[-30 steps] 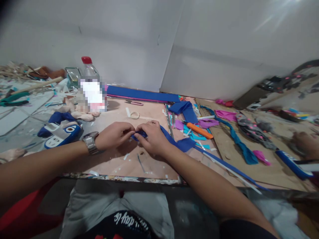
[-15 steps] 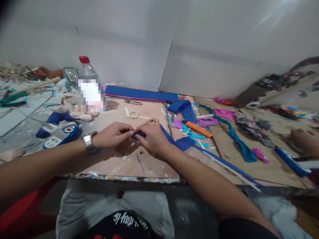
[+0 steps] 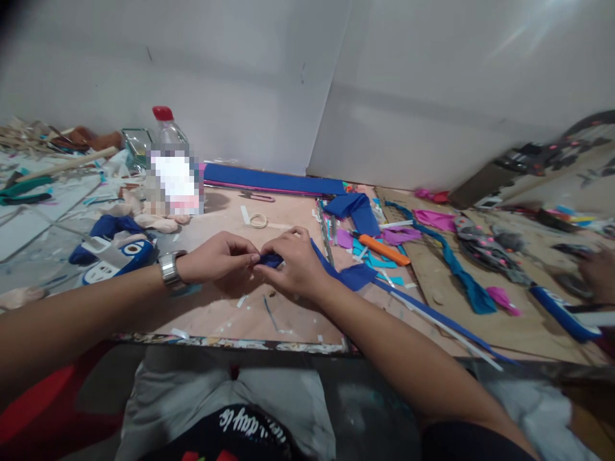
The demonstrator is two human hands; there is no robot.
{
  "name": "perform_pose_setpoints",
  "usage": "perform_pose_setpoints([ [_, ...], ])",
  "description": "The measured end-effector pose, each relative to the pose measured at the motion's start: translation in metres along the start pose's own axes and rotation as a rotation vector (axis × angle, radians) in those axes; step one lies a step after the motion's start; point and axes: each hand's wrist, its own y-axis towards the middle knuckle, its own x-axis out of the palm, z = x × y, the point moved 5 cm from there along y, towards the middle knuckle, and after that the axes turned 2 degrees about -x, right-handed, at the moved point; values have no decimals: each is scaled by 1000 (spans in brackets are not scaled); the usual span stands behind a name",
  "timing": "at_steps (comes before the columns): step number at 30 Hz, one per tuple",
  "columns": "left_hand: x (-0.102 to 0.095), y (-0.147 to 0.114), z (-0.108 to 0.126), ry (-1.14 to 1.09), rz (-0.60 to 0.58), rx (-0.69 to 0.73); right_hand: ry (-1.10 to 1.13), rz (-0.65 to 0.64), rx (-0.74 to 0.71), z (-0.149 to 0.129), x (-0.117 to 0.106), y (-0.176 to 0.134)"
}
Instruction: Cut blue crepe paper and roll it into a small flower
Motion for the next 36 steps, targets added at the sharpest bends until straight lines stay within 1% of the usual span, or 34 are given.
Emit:
perform_pose_setpoints([
  [7, 0, 1, -3, -69, -21, -48, -6, -11, -19, 2, 2, -1],
  [13, 0, 0, -6, -12, -1, -56, -10, -7, -47, 3, 4, -2],
  [16, -3, -1, -5, 110, 29, -31, -13, -28, -42, 3, 6, -2],
  [21, -3, -3, 6, 466, 65, 112, -14, -87, -29, 4, 10, -2],
  [23, -2, -4, 9, 546, 68, 139, -7, -90, -31, 4, 10, -2],
  [25, -1, -4, 9, 566, 59, 134, 3, -81, -31, 4, 9, -2],
  [27, 0, -3, 7, 529, 37, 105, 6, -68, -33, 3, 8, -2],
  [29, 0, -2, 4, 442, -4, 70, -1, -60, -40, 3, 6, -2],
  [34, 4, 1, -4, 132, -104, 11, -14, -40, -49, 2, 5, -1],
  [36, 7, 1, -5, -11, -161, -6, -15, -35, -52, 2, 4, -1],
])
